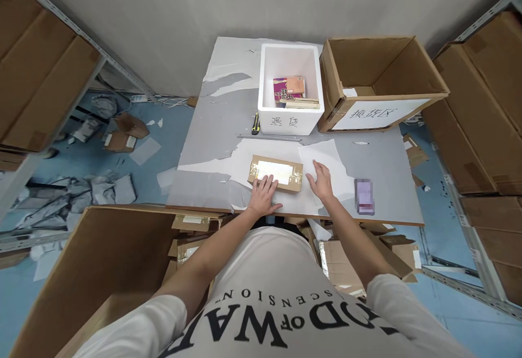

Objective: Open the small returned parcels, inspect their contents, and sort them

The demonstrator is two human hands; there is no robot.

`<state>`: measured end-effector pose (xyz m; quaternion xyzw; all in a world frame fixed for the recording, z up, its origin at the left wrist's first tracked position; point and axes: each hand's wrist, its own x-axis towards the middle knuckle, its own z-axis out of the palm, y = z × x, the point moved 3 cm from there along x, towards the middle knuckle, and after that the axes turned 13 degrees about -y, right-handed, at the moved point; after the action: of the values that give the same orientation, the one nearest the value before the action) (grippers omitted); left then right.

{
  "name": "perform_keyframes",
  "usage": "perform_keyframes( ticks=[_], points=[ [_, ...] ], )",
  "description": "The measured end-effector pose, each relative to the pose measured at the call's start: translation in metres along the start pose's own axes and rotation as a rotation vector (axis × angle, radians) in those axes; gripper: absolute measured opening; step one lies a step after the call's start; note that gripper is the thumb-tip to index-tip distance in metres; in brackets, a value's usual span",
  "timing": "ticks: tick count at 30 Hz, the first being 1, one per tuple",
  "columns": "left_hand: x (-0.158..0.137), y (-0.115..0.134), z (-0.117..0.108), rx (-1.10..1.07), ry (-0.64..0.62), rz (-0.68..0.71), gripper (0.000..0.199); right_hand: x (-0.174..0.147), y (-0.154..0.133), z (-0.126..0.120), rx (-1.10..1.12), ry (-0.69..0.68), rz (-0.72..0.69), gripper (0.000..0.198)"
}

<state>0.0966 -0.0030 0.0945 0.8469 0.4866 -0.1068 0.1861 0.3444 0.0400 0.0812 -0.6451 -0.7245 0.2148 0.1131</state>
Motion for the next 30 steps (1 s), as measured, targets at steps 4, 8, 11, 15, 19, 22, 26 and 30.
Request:
perform_keyframes(
  ticks=[4, 8, 11, 15, 19, 22, 26, 30],
  points=[
    [-0.001, 0.0, 0.004, 0.005, -0.018, -0.003, 0.093, 0.035, -0.057, -0.003, -0.135, -0.248, -0.328, 0.069],
    [0.0, 0.0, 0.004, -0.011, -0.022, -0.007, 0.094, 0.047, -0.077, 0.007, -0.31, -0.382, -0.348, 0.059],
    [0.0, 0.0, 0.004, -0.02, -0.022, -0.011, 0.095, 0.047, -0.08, 0.012, -0.395, -0.397, -0.337, 0.054],
    [-0.002, 0.0, 0.005, -0.018, -0.019, -0.006, 0.099, 0.045, -0.087, 0.01, -0.491, -0.392, -0.349, 0.049],
    [-0.006, 0.0, 0.008, -0.013, -0.037, -0.002, 0.102, 0.062, -0.09, -0.008, -0.45, -0.516, -0.276, 0.041],
    [-0.008, 0.0, 0.01, -0.012, -0.043, 0.007, 0.104, 0.085, -0.082, -0.028, -0.346, -0.523, -0.165, 0.035],
    [-0.009, -0.002, 0.011, -0.005, -0.035, 0.014, 0.106, 0.107, -0.062, -0.037, -0.19, -0.39, 0.097, 0.048],
    [-0.009, -0.002, 0.01, 0.002, -0.033, 0.022, 0.104, 0.107, -0.05, -0.015, -0.062, -0.356, 0.259, 0.053]
  ],
)
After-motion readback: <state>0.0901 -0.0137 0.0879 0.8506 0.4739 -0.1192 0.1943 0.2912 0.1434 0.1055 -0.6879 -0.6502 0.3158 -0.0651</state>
